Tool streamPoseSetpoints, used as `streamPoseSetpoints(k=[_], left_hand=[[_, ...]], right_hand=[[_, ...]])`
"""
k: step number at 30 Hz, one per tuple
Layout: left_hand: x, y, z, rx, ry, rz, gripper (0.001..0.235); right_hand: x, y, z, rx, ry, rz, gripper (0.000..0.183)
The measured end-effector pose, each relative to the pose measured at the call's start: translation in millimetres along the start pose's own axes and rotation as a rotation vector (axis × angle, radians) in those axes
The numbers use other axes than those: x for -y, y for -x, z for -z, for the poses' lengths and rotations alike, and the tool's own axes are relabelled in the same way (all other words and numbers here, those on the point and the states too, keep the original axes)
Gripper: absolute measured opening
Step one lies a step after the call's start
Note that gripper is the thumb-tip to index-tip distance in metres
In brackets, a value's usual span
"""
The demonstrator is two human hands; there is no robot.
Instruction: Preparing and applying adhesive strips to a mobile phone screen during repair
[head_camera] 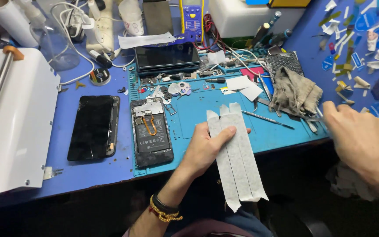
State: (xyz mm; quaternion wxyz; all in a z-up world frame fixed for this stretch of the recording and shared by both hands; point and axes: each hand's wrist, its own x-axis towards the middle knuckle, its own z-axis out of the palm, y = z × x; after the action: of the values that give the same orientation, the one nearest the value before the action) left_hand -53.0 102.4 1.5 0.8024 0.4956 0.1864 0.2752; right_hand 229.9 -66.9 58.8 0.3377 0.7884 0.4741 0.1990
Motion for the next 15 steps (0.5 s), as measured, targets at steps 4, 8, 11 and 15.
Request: streamPoseSetpoints(k=[4,8,11,15], left_hand=[[-3.8,2.2,1.9,0.025,0.007,0.029,0.033],[-3.6,2.8,4.0,0.054,-0.024,0.037,0.030],[-2.2,2.0,4.2,0.063,-0.018,0.069,0.032],[-4.2,5.5,7.0,0.134,-0.014,0.086,0.034]], right_hand=[[-27.2,9.6,-70.3,-0.163,-0.332,-0.084,0.022],[-72.2,-21.5,-344.8,-0.295,-1.335,-0.189,0.048],[-7.6,40.1,-72.0,-0.055,-1.499,-0.310,0.045],[15.7,23.4,-9.6,-0.061,-1.430,0.255,0.035]])
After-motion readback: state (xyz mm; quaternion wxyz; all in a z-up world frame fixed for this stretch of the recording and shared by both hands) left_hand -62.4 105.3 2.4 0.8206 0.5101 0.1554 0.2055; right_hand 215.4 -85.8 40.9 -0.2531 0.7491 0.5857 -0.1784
